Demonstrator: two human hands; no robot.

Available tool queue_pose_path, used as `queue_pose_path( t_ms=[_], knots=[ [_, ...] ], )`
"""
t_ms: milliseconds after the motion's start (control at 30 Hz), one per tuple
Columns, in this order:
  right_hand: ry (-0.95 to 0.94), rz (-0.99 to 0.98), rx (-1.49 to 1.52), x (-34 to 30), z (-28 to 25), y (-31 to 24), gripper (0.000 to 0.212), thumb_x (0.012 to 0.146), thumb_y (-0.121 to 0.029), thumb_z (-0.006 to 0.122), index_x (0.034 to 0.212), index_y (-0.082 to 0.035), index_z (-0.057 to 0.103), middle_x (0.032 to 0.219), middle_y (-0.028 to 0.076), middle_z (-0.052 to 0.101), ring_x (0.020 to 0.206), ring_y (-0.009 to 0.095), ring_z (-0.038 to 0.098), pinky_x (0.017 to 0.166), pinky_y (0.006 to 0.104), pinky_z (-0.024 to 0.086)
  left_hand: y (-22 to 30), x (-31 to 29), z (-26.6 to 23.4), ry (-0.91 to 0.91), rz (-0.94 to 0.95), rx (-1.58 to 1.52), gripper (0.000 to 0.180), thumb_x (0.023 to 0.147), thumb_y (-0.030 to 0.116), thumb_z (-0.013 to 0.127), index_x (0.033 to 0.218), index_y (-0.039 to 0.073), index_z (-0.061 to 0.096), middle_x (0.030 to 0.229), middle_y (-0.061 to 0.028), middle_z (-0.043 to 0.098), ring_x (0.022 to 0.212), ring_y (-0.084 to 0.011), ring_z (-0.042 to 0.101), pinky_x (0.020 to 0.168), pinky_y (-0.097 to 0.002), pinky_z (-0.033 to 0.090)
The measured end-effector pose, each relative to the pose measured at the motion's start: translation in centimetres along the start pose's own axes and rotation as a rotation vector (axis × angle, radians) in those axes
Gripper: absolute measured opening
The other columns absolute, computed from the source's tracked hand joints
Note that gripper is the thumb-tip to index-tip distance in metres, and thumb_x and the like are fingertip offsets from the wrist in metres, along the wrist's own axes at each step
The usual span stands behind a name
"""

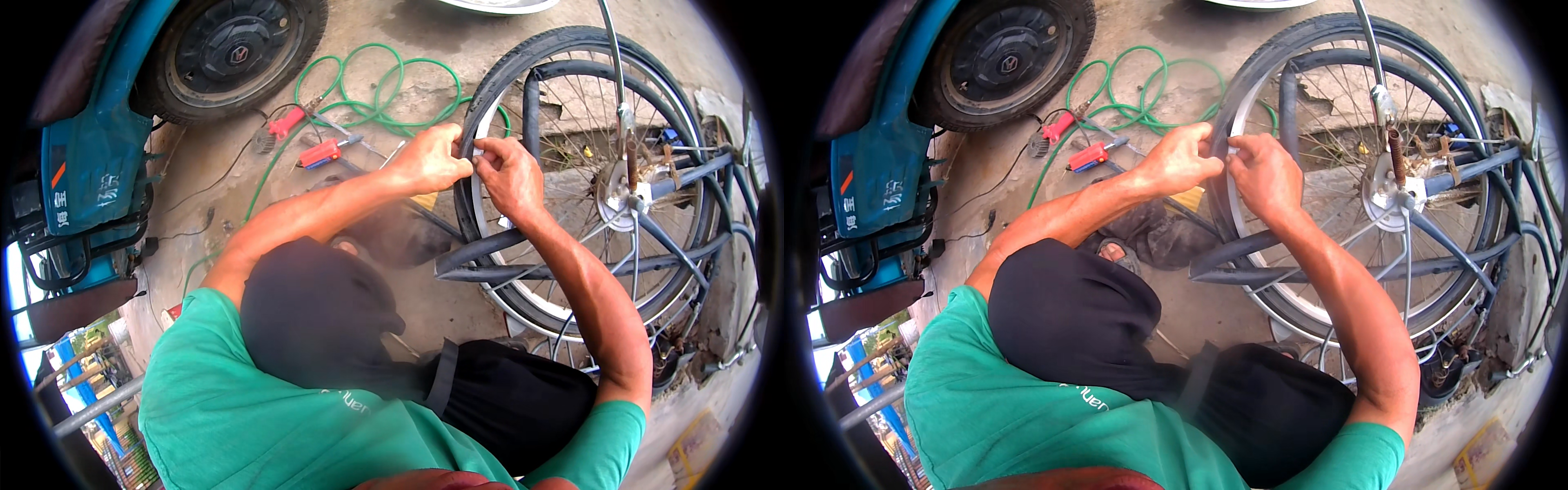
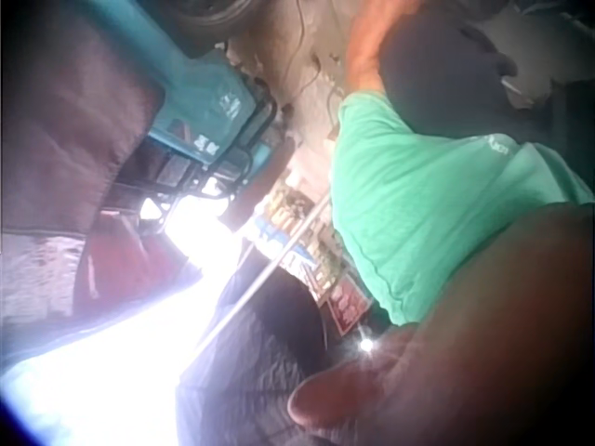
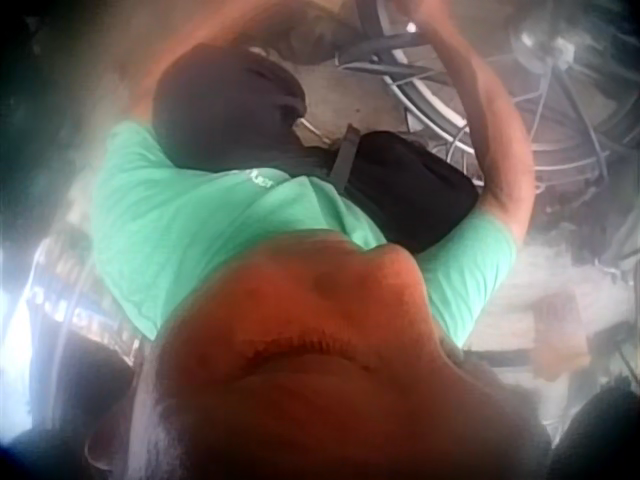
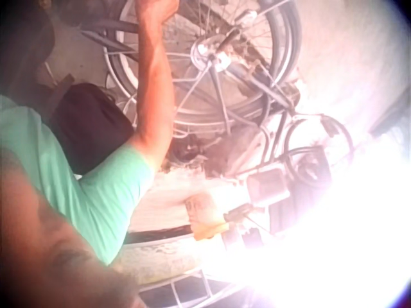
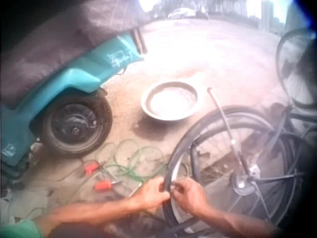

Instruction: The person applies adhesive from a tube to a patch and a bicycle inner tube, then presses the patch onto the tube and uses a tool to secure it.

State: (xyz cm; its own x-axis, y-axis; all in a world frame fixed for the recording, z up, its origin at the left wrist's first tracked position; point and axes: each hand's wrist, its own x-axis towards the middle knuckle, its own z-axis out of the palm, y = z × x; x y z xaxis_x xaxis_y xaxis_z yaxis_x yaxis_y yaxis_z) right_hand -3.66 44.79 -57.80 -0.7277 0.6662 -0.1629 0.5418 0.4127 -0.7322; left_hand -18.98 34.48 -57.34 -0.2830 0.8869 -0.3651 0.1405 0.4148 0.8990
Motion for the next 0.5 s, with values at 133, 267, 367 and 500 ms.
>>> queue_pose_path(
  t_ms=[133, 267, 367, 500],
  knots=[
    [0.004, 0.016, -0.006, -0.2, 0.1, 0.1, 0.023, 0.086, -0.023, 0.069, 0.107, -0.014, 0.075, 0.101, 0.007, 0.07, 0.098, 0.028, 0.068, 0.085, 0.0405, 0.053, 0.7, -0.1, -0.2, -0.041, -0.006, 0.073, 0.029, 0.081, 0.007, 0.064, 0.108, -0.005, 0.061, 0.098, -0.0123, 0.073, 0.09, -0.0138, 0.066, 0.077, -0.0315, 0.053],
    [0.001, 0.009, -0.037, -0.3, 0.1, 0.0, 0.02, 0.087, -0.024, 0.069, 0.103, -0.014, 0.075, 0.102, 0.007, 0.07, 0.098, 0.029, 0.068, 0.085, 0.0413, 0.053, 1.5, -0.4, -0.4, -0.012, -0.007, 0.116, 0.024, 0.08, 0.01, 0.065, 0.099, -0.004, 0.059, 0.09, -0.011, 0.07, 0.083, -0.0132, 0.064, 0.071, -0.0324, 0.052],
    [-0.003, -0.001, -0.044, -0.3, 0.2, -0.1, 0.019, 0.088, -0.025, 0.068, 0.101, -0.014, 0.074, 0.102, 0.008, 0.07, 0.098, 0.03, 0.068, 0.085, 0.0419, 0.053, 1.6, -0.6, -0.4, 0.0, -0.002, 0.123, 0.021, 0.08, 0.011, 0.066, 0.093, -0.003, 0.057, 0.085, -0.0097, 0.068, 0.078, -0.0126, 0.062, 0.066, -0.0327, 0.051],
    [-0.009, -0.004, -0.051, -0.3, 0.2, -0.1, 0.017, 0.089, -0.026, 0.067, 0.098, -0.013, 0.073, 0.102, 0.009, 0.07, 0.097, 0.032, 0.068, 0.084, 0.0432, 0.053, 2.0, -0.6, -0.4, 0.025, -0.013, 0.141, 0.024, 0.077, 0.014, 0.07, 0.093, -0.002, 0.062, 0.084, -0.0114, 0.069, 0.078, -0.0156, 0.065, 0.069, -0.0337, 0.052]
  ],
)
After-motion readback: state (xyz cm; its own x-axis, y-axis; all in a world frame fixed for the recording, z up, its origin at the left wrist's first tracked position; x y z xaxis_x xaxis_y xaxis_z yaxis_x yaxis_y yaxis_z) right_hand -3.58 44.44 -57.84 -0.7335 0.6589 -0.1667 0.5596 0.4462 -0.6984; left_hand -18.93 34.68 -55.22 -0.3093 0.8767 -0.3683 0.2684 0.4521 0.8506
